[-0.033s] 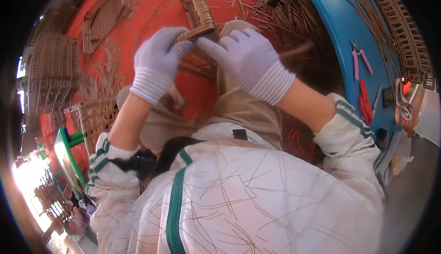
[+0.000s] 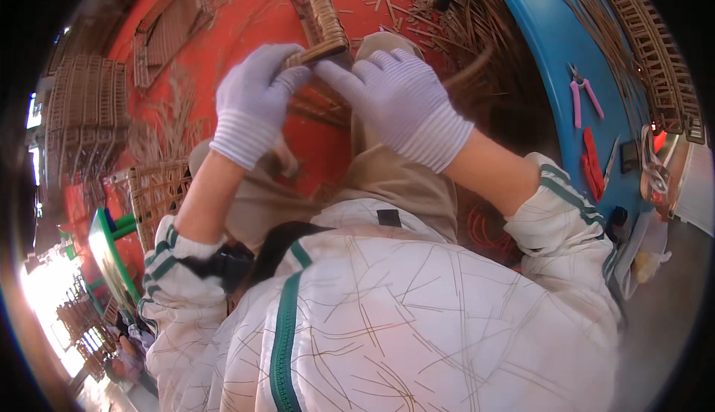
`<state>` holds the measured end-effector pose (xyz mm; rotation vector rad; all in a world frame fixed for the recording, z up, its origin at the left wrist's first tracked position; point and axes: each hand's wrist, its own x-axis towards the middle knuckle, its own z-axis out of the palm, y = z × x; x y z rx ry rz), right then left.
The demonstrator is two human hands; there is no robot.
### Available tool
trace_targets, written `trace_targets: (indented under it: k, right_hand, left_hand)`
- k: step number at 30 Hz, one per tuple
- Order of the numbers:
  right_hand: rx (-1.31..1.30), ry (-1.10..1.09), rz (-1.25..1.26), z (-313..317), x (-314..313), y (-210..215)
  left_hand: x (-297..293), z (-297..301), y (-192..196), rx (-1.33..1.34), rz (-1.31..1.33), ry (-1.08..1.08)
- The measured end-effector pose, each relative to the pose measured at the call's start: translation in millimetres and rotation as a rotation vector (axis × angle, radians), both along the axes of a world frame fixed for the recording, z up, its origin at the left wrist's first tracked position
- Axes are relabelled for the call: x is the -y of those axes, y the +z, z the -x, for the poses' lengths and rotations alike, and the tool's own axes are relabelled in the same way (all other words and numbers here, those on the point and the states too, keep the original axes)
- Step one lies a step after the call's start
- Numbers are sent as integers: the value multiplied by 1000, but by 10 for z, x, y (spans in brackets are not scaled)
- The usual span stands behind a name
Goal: Wrapping and securing bamboo strips around the corners and edges of a furniture frame using hand tools and a pneumatic staple gun.
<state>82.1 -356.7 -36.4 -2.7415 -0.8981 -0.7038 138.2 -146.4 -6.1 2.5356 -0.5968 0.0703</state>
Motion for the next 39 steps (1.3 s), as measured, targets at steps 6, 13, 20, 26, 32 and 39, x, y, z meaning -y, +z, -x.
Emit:
trace_targets:
  k: [6,13,20,26,32,39]
  right_hand:
    - [-86,-91,-135,14,-199,-40]
    - [-358,-237,-492,110,-297,-209]
    - [-315,-375,-785,78,-608,-258]
    - [-632,-398,-991,-43,-663,-142]
    - [-587,-363,-992,-129,-626,-224]
    - [-600,-463,-1082,-151,-688,-216]
  left_hand:
    - [-14,-4,-3,-11,-10,20]
    - [-24,-19,-63,-48,52,27]
    - [-44,-39,-161,-21,92,46]
    - [-51,-33,-141,38,48,52]
    - [-39,-26,-125,73,3,34]
    - [-30,-11,-129,157,19,10]
